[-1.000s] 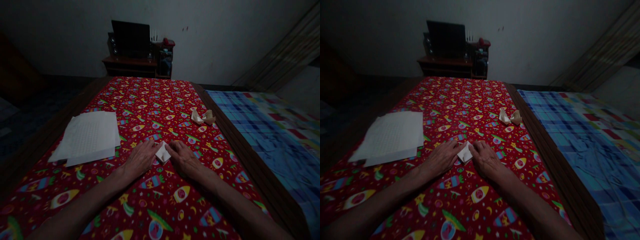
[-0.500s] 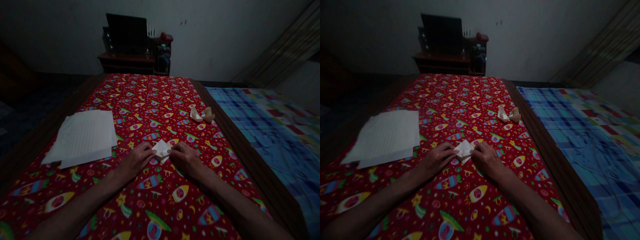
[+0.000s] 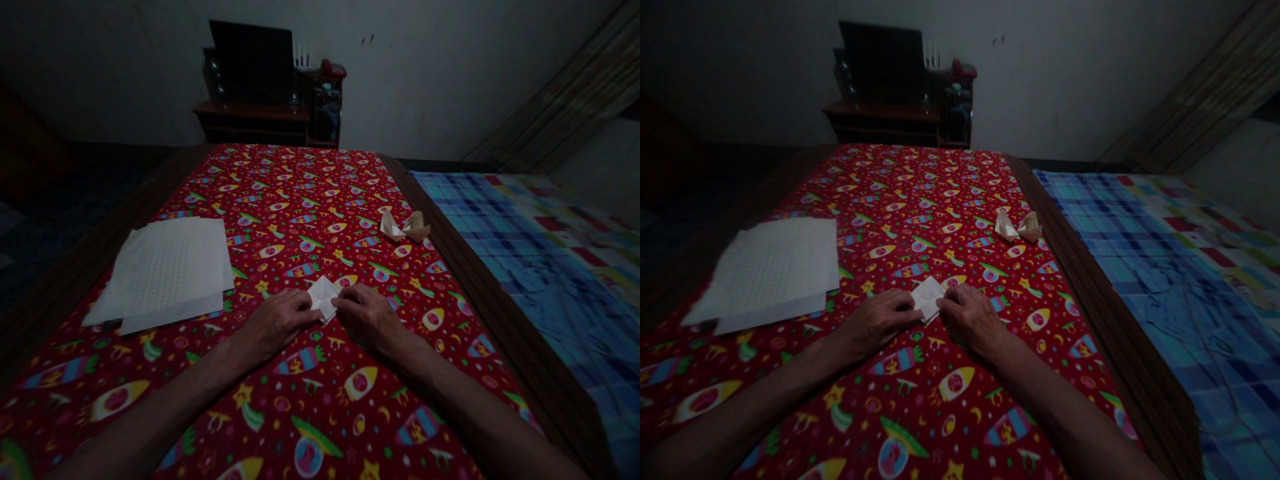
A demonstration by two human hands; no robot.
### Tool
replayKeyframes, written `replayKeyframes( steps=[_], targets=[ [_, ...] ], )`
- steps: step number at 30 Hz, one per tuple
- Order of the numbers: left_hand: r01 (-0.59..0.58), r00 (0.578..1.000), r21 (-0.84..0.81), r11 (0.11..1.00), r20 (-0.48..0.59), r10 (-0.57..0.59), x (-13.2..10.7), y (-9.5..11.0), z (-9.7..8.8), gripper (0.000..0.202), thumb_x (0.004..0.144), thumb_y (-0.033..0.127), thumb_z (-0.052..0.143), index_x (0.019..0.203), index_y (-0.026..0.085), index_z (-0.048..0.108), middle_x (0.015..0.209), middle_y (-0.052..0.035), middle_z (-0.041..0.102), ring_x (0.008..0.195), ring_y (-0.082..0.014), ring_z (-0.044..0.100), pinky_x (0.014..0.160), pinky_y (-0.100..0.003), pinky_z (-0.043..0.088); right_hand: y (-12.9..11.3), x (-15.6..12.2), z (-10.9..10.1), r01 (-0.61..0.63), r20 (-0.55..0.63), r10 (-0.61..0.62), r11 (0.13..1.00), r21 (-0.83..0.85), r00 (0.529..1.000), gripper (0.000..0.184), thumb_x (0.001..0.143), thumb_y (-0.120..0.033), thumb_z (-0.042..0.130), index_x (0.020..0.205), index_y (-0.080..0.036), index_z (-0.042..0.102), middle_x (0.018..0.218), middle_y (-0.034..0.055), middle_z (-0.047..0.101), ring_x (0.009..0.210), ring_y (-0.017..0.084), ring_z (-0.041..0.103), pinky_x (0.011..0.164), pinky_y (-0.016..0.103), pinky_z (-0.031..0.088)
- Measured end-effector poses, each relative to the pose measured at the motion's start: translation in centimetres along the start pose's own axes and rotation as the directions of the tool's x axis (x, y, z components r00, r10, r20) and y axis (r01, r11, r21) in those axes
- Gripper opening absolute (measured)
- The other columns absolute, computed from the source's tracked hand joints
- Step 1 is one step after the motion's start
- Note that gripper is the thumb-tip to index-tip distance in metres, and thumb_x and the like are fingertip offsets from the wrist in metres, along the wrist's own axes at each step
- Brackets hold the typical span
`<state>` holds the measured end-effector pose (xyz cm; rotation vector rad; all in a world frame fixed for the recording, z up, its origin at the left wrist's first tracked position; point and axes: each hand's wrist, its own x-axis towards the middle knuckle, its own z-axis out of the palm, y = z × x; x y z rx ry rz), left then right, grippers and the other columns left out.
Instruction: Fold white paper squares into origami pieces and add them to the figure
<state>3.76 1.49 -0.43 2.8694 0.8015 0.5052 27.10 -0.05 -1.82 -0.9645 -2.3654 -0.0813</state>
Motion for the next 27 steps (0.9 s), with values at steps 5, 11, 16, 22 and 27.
replayKeyframes(
  steps=[5, 11, 16, 22, 27],
  targets=[
    [0.048, 0.999, -0.055, 0.997, -0.001, -0.048, -0.1, 0.1, 0.1, 0.023, 0.095, 0.024, 0.040, 0.104, 0.021, 0.060, 0.087, -0.0041, 0.055, 0.080, -0.0159, 0.053, 0.070, -0.027, 0.043, -0.1, 0.2, -0.2, 0.016, 0.011, -0.016, 1.000, -0.017, 1.000, 0.016, 0.086, -0.014, 0.049, 0.095, -0.015, 0.062, 0.084, 0.0081, 0.062, 0.074, 0.015, 0.052, 0.063, 0.026, 0.042],
    [0.161, 0.979, -0.204, 0.966, -0.088, -0.182, -0.3, 0.1, 0.6, 0.022, 0.094, 0.023, 0.041, 0.108, 0.019, 0.058, 0.093, -0.0043, 0.057, 0.087, -0.0150, 0.056, 0.076, -0.027, 0.047, -0.4, 0.3, -0.2, -0.106, 0.045, 0.104, 0.994, 0.038, 0.993, 0.014, 0.088, -0.018, 0.050, 0.089, -0.017, 0.064, 0.085, 0.0075, 0.062, 0.074, 0.015, 0.054, 0.062, 0.025, 0.041],
    [0.216, 0.954, -0.256, 0.942, -0.151, -0.260, -0.1, -0.6, 0.5, 0.017, 0.091, 0.020, 0.048, 0.100, 0.017, 0.062, 0.090, -0.0040, 0.058, 0.083, -0.0140, 0.058, 0.074, -0.025, 0.049, -0.9, 0.8, -0.5, -0.316, 0.121, 0.296, 0.925, 0.212, 0.947, 0.018, 0.091, -0.021, 0.047, 0.082, -0.016, 0.062, 0.080, 0.0060, 0.059, 0.070, 0.014, 0.053, 0.062, 0.024, 0.041],
    [0.289, 0.910, -0.325, 0.901, -0.199, -0.363, 0.6, -1.1, 0.2, 0.014, 0.086, 0.022, 0.057, 0.076, 0.016, 0.065, 0.075, -0.0012, 0.061, 0.069, -0.0120, 0.059, 0.065, -0.023, 0.049, -0.8, 1.1, -0.3, -0.390, 0.116, 0.373, 0.894, 0.221, 0.921, 0.017, 0.090, -0.023, 0.049, 0.079, -0.017, 0.060, 0.074, 0.0037, 0.057, 0.066, 0.014, 0.052, 0.059, 0.024, 0.039],
    [0.263, 0.910, -0.322, 0.909, -0.229, -0.345, 0.1, -0.9, 0.3, 0.013, 0.087, 0.019, 0.054, 0.082, 0.016, 0.065, 0.081, -0.0025, 0.062, 0.073, -0.0125, 0.060, 0.066, -0.023, 0.050, -0.4, 0.5, 0.2, -0.345, 0.078, 0.336, 0.919, 0.192, 0.939, 0.011, 0.088, -0.022, 0.052, 0.084, -0.018, 0.062, 0.078, 0.0049, 0.059, 0.068, 0.015, 0.053, 0.059, 0.024, 0.040]
  ],
)
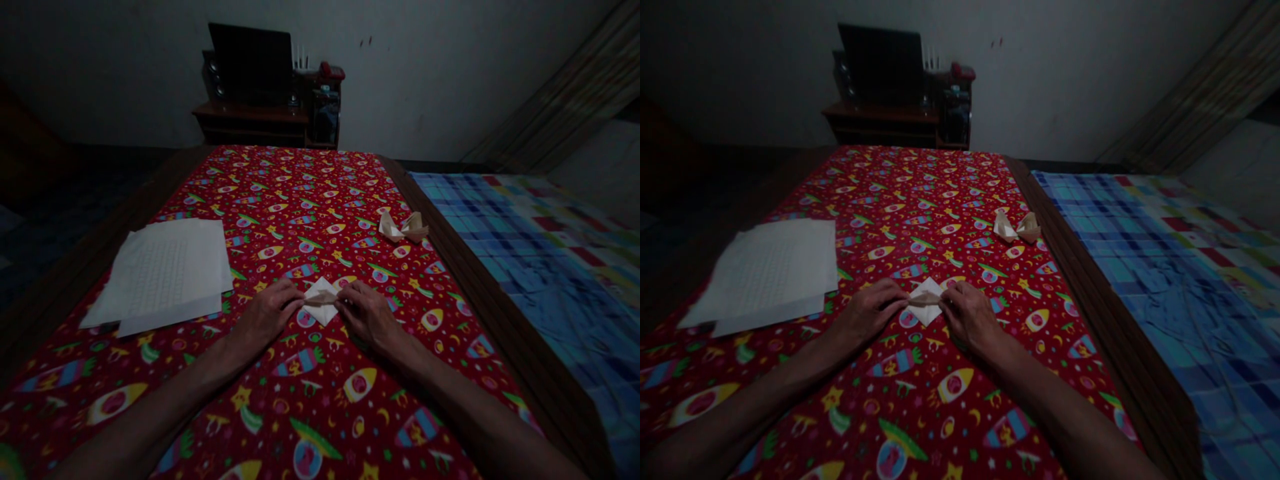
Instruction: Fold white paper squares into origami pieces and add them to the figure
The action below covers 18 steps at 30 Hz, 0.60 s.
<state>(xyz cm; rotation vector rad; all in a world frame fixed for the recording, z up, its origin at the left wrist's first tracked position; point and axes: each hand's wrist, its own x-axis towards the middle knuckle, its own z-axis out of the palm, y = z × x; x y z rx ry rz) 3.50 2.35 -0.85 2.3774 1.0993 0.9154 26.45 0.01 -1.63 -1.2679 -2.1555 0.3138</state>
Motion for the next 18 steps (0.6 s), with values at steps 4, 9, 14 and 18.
replayKeyframes(
  steps=[4, 9, 14, 18],
  targets=[
    [0.021, 1.000, -0.021, 1.000, 0.006, -0.021, -0.1, 0.0, -0.1, 0.013, 0.086, 0.019, 0.055, 0.080, 0.016, 0.066, 0.079, -0.0023, 0.062, 0.072, -0.0122, 0.061, 0.066, -0.022, 0.050, 0.2, -0.2, -0.2, 0.036, 0.006, -0.036, 0.998, 0.055, 0.999, 0.011, 0.087, -0.020, 0.053, 0.087, -0.018, 0.063, 0.082, 0.0061, 0.061, 0.070, 0.015, 0.055, 0.060, 0.024, 0.042],
    [0.087, 0.996, -0.071, 0.994, -0.029, -0.089, 0.3, -0.3, 0.1, 0.014, 0.083, 0.023, 0.059, 0.073, 0.017, 0.067, 0.072, -0.0007, 0.063, 0.065, -0.0117, 0.060, 0.061, -0.022, 0.048, -0.2, 0.1, -0.7, -0.037, 0.049, 0.033, 0.995, 0.091, 0.998, 0.015, 0.089, -0.024, 0.052, 0.080, -0.018, 0.062, 0.079, 0.0044, 0.060, 0.067, 0.013, 0.054, 0.059, 0.023, 0.041],
    [0.216, 0.976, 0.024, 0.976, -0.011, -0.216, 0.6, 0.0, 0.2, 0.016, 0.082, 0.023, 0.060, 0.068, 0.017, 0.067, 0.069, 0.0003, 0.062, 0.063, -0.0119, 0.058, 0.060, -0.023, 0.044, -0.4, 0.6, -0.5, -0.079, 0.030, 0.078, 0.996, 0.032, 0.997, 0.018, 0.090, -0.025, 0.049, 0.077, -0.018, 0.060, 0.072, 0.0020, 0.057, 0.063, 0.013, 0.052, 0.058, 0.023, 0.037],
    [0.287, 0.956, 0.192, 0.939, 0.003, -0.293, 0.9, 0.8, 0.2, 0.020, 0.085, 0.030, 0.056, 0.073, 0.018, 0.066, 0.075, -0.0001, 0.063, 0.067, -0.0141, 0.060, 0.059, -0.024, 0.040, -0.7, 1.0, -0.2, -0.124, 0.032, 0.126, 0.991, -0.056, 0.991, 0.019, 0.090, -0.024, 0.047, 0.075, -0.018, 0.057, 0.070, 0.0019, 0.056, 0.062, 0.013, 0.051, 0.057, 0.024, 0.035]
  ],
)
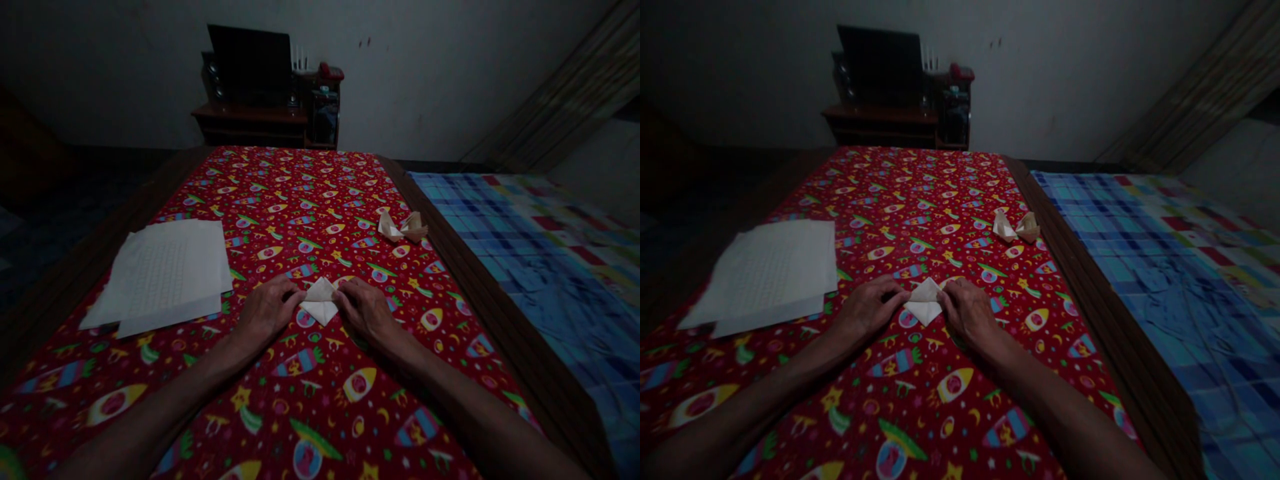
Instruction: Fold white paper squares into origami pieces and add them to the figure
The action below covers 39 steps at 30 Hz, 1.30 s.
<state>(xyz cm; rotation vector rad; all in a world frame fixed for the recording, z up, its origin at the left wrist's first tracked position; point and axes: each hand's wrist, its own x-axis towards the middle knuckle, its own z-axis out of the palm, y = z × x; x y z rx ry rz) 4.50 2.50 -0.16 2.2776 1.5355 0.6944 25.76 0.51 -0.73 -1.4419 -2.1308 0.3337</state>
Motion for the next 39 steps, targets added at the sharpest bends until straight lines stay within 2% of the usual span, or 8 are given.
replayKeyframes(
  steps=[5, 11, 15, 21, 26, 33, 36, 39],
  targets=[
    [-0.062, 0.997, 0.230, 0.971, -0.037, 0.073, -0.3, 0.3, 0.4, 0.022, 0.090, 0.032, 0.047, 0.079, 0.019, 0.060, 0.080, -0.0004, 0.062, 0.065, -0.0139, 0.058, 0.055, -0.024, 0.035, -0.4, 0.3, -0.2, -0.007, 0.005, 0.007, 0.999, -0.042, 1.000, 0.018, 0.090, -0.025, 0.048, 0.074, -0.018, 0.054, 0.071, 0.0019, 0.056, 0.062, 0.013, 0.051, 0.057, 0.024, 0.034],
    [-0.143, 0.985, 0.345, 0.928, -0.043, 0.167, -0.7, 0.5, 0.7, 0.019, 0.092, 0.030, 0.044, 0.084, 0.018, 0.055, 0.080, -0.0012, 0.059, 0.066, -0.0142, 0.057, 0.054, -0.024, 0.037, -0.3, 0.5, -0.2, -0.050, 0.015, 0.051, 0.996, -0.069, 0.999, 0.017, 0.089, -0.027, 0.050, 0.076, -0.018, 0.056, 0.069, 0.0020, 0.059, 0.058, 0.013, 0.051, 0.054, 0.024, 0.032],
    [-0.218, 0.971, 0.312, 0.925, -0.023, 0.236, -0.5, 0.6, 0.5, 0.017, 0.092, 0.025, 0.045, 0.103, 0.019, 0.056, 0.099, -0.0055, 0.061, 0.090, -0.0199, 0.059, 0.073, -0.030, 0.047, -0.1, 0.6, -0.1, -0.056, 0.022, 0.058, 0.994, -0.094, 0.998, 0.016, 0.089, -0.028, 0.051, 0.079, -0.018, 0.058, 0.073, 0.0030, 0.062, 0.063, 0.014, 0.055, 0.057, 0.024, 0.034],
    [-0.577, 0.814, 0.257, 0.775, 0.110, 0.570, -1.5, 1.1, 0.8, 0.040, 0.093, 0.015, 0.037, 0.133, 0.014, 0.041, 0.138, -0.0113, 0.047, 0.132, -0.0242, 0.036, 0.107, -0.045, 0.034, 0.1, 0.6, 0.1, -0.028, -0.008, 0.027, 0.994, -0.103, 1.000, 0.019, 0.089, -0.030, 0.050, 0.077, -0.018, 0.058, 0.071, 0.0034, 0.062, 0.062, 0.014, 0.055, 0.056, 0.024, 0.035],
    [-0.547, 0.837, 0.248, 0.800, 0.161, 0.522, -3.1, 1.6, 1.6, 0.047, 0.094, 0.028, 0.040, 0.135, 0.006, 0.037, 0.144, -0.0156, 0.037, 0.137, -0.0258, 0.026, 0.111, -0.045, 0.030, 0.0, 0.6, 0.0, -0.021, -0.019, 0.019, 0.995, -0.095, 1.000, 0.017, 0.089, -0.028, 0.051, 0.077, -0.018, 0.058, 0.071, 0.0026, 0.062, 0.060, 0.013, 0.054, 0.054, 0.023, 0.034],
    [-0.536, 0.842, 0.235, 0.810, 0.207, 0.498, -3.4, 1.4, 1.4, 0.049, 0.094, 0.028, 0.039, 0.139, 0.009, 0.032, 0.148, -0.0141, 0.029, 0.139, -0.0247, 0.020, 0.112, -0.046, 0.026, 0.3, 0.3, 0.1, 0.046, -0.101, -0.059, 0.991, -0.125, 0.993, 0.016, 0.090, -0.026, 0.049, 0.080, -0.017, 0.058, 0.074, 0.0053, 0.062, 0.063, 0.015, 0.055, 0.056, 0.024, 0.041],
    [-0.523, 0.850, 0.221, 0.823, 0.203, 0.486, -3.4, 1.6, 1.3, 0.047, 0.094, 0.029, 0.039, 0.137, 0.011, 0.036, 0.146, -0.0138, 0.033, 0.138, -0.0253, 0.023, 0.113, -0.049, 0.023, 0.1, -0.5, 0.3, 0.230, -0.092, -0.253, 0.951, -0.206, 0.963, 0.020, 0.090, -0.018, 0.045, 0.099, -0.014, 0.061, 0.097, 0.0123, 0.066, 0.088, 0.021, 0.060, 0.075, 0.032, 0.049],
    [-0.514, 0.854, 0.205, 0.833, 0.212, 0.475, -3.4, 1.8, 0.9, 0.047, 0.094, 0.030, 0.040, 0.137, 0.012, 0.037, 0.145, -0.0128, 0.035, 0.138, -0.0251, 0.025, 0.113, -0.050, 0.021, -0.1, -1.6, 0.3, 0.412, 0.056, -0.409, 0.891, -0.193, 0.911, 0.039, 0.091, -0.015, 0.042, 0.129, -0.011, 0.048, 0.128, 0.0155, 0.055, 0.122, 0.024, 0.047, 0.098, 0.042, 0.043]
  ],
)
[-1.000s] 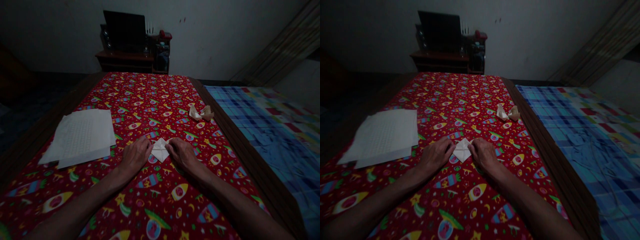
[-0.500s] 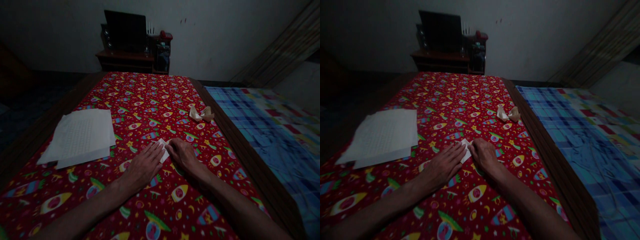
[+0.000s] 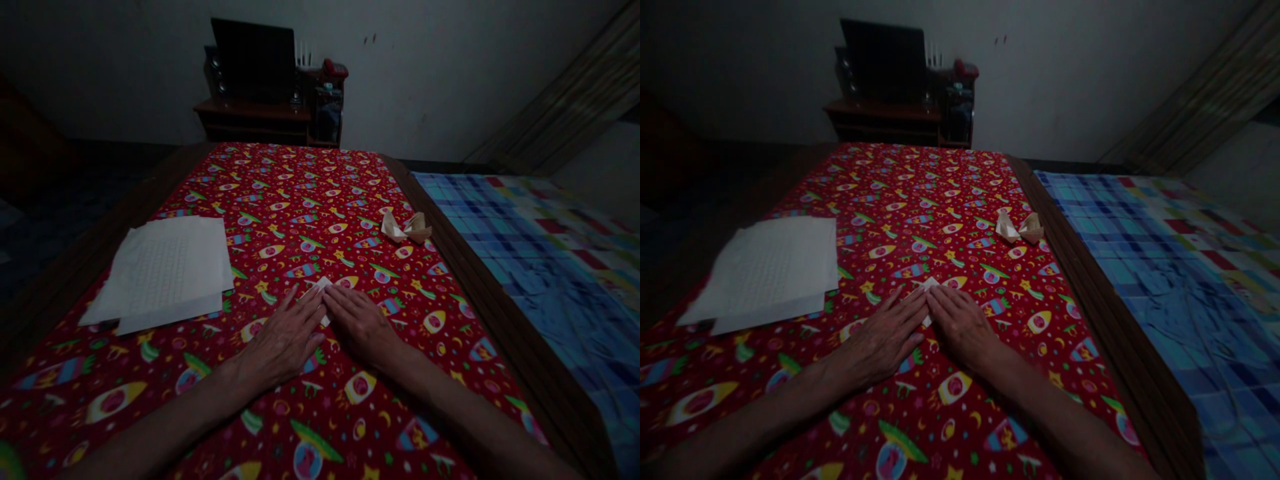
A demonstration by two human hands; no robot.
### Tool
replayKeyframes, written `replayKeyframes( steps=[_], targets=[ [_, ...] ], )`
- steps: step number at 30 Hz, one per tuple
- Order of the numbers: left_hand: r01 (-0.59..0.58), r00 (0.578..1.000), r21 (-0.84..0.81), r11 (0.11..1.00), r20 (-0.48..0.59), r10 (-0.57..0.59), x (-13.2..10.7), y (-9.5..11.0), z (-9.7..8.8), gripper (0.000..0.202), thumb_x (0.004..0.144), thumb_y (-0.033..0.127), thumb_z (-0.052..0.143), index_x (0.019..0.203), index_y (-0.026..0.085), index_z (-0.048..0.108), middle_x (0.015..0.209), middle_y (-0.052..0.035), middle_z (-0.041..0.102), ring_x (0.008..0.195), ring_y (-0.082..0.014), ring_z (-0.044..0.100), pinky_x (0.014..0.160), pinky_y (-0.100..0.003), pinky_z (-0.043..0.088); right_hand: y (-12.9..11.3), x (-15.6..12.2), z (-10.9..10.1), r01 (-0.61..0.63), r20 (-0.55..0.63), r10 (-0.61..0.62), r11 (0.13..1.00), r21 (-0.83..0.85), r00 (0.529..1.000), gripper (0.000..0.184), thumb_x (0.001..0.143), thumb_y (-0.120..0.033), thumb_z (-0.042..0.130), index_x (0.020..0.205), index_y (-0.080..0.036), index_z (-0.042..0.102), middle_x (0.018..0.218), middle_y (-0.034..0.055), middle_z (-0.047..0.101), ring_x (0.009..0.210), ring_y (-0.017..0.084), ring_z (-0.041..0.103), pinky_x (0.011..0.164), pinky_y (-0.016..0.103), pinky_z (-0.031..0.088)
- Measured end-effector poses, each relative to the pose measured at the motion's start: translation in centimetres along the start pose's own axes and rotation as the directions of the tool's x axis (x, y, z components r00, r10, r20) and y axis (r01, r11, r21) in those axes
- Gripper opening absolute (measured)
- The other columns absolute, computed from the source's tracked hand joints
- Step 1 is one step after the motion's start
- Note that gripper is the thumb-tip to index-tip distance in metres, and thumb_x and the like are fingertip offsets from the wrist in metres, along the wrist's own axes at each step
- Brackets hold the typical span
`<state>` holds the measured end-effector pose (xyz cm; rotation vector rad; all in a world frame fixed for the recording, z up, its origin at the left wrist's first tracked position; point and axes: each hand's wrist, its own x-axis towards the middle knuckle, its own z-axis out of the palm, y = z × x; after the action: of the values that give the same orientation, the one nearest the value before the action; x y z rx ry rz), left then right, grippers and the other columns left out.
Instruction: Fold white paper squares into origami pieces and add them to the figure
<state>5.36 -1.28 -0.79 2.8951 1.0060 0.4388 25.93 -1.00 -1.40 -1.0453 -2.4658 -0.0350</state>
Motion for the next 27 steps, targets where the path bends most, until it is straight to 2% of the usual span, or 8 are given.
replayKeyframes(
  steps=[3, 6, 12, 15, 18, 20, 23, 27],
  targets=[
    [-0.015, 1.000, 0.022, 1.000, 0.017, 0.014, -0.5, -0.4, -0.6, 0.049, 0.095, 0.029, 0.038, 0.140, 0.013, 0.031, 0.147, -0.0116, 0.032, 0.138, -0.0237, 0.023, 0.113, -0.050, 0.020, -0.4, -1.0, -0.3, 0.000, 0.104, -0.002, 1.000, 0.017, 0.995, 0.050, 0.093, -0.024, 0.044, 0.139, -0.008, 0.035, 0.139, 0.0170, 0.043, 0.133, 0.024, 0.034, 0.108, 0.046, 0.035],
    [-0.017, 0.999, 0.061, 0.998, 0.039, 0.014, -1.3, -1.2, -0.9, 0.051, 0.095, 0.030, 0.038, 0.142, 0.013, 0.027, 0.148, -0.0113, 0.031, 0.138, -0.0226, 0.023, 0.113, -0.048, 0.019, -0.3, -1.9, -0.8, -0.026, 0.156, 0.026, 1.000, 0.002, 0.987, 0.054, 0.094, -0.031, 0.044, 0.142, -0.009, 0.031, 0.143, 0.0155, 0.037, 0.136, 0.024, 0.027, 0.110, 0.046, 0.032],
    [0.068, 0.997, 0.110, 0.992, 0.036, -0.072, -2.9, -2.4, -0.9, 0.048, 0.095, 0.029, 0.035, 0.142, 0.016, 0.029, 0.146, -0.0086, 0.034, 0.136, -0.0220, 0.029, 0.112, -0.046, 0.021, -0.3, -2.5, -1.2, -0.058, 0.149, 0.065, 0.997, -0.054, 0.987, 0.046, 0.094, -0.027, 0.042, 0.136, -0.007, 0.041, 0.138, 0.0143, 0.045, 0.134, 0.024, 0.033, 0.110, 0.045, 0.033],
    [0.091, 0.996, 0.051, 0.995, -0.004, -0.091, -2.9, -2.6, -0.9, 0.044, 0.096, 0.026, 0.033, 0.139, 0.016, 0.034, 0.142, -0.0083, 0.042, 0.132, -0.0212, 0.036, 0.110, -0.043, 0.026, -0.4, -2.1, -1.1, -0.069, 0.124, 0.077, 0.996, -0.062, 0.989, 0.043, 0.094, -0.027, 0.041, 0.132, -0.008, 0.047, 0.134, 0.0137, 0.049, 0.130, 0.025, 0.039, 0.108, 0.045, 0.036],
    [0.177, 0.974, -0.083, 0.981, -0.125, -0.187, -1.9, -2.9, -1.2, 0.034, 0.096, 0.024, 0.033, 0.124, 0.014, 0.050, 0.121, -0.0091, 0.058, 0.114, -0.0193, 0.050, 0.099, -0.036, 0.040, -0.5, -1.7, -1.0, -0.084, 0.072, 0.087, 0.995, -0.052, 0.994, 0.039, 0.094, -0.025, 0.041, 0.127, -0.009, 0.052, 0.130, 0.0122, 0.055, 0.125, 0.024, 0.046, 0.106, 0.043, 0.039],
    [0.254, 0.948, -0.132, 0.958, -0.163, -0.273, -0.8, -3.0, -1.4, 0.029, 0.096, 0.026, 0.034, 0.105, 0.014, 0.059, 0.100, -0.0081, 0.061, 0.096, -0.0190, 0.055, 0.086, -0.033, 0.046, -0.6, -1.4, -1.0, -0.096, 0.042, 0.098, 0.995, -0.033, 0.994, 0.035, 0.094, -0.024, 0.042, 0.123, -0.010, 0.056, 0.126, 0.0107, 0.058, 0.122, 0.023, 0.050, 0.104, 0.041, 0.041],
    [0.331, 0.929, -0.119, 0.936, -0.131, -0.345, 0.8, -3.0, -1.6, 0.030, 0.095, 0.031, 0.036, 0.081, 0.016, 0.058, 0.083, -0.0056, 0.056, 0.079, -0.0186, 0.052, 0.073, -0.033, 0.045, -0.7, -1.1, -1.1, -0.118, 0.006, 0.118, 0.993, -0.007, 0.993, 0.031, 0.093, -0.024, 0.043, 0.118, -0.013, 0.059, 0.122, 0.0097, 0.061, 0.118, 0.022, 0.053, 0.101, 0.040, 0.043],
    [0.334, 0.934, -0.184, 0.925, -0.070, -0.351, 2.1, -3.1, -1.1, 0.027, 0.091, 0.033, 0.043, 0.074, 0.016, 0.055, 0.076, -0.0034, 0.055, 0.073, -0.0172, 0.052, 0.068, -0.030, 0.041, -0.7, -1.1, -1.1, -0.117, -0.019, 0.117, 0.993, 0.010, 0.993, 0.030, 0.092, -0.021, 0.045, 0.117, -0.013, 0.060, 0.120, 0.0103, 0.062, 0.116, 0.022, 0.055, 0.100, 0.038, 0.043]
  ],
)
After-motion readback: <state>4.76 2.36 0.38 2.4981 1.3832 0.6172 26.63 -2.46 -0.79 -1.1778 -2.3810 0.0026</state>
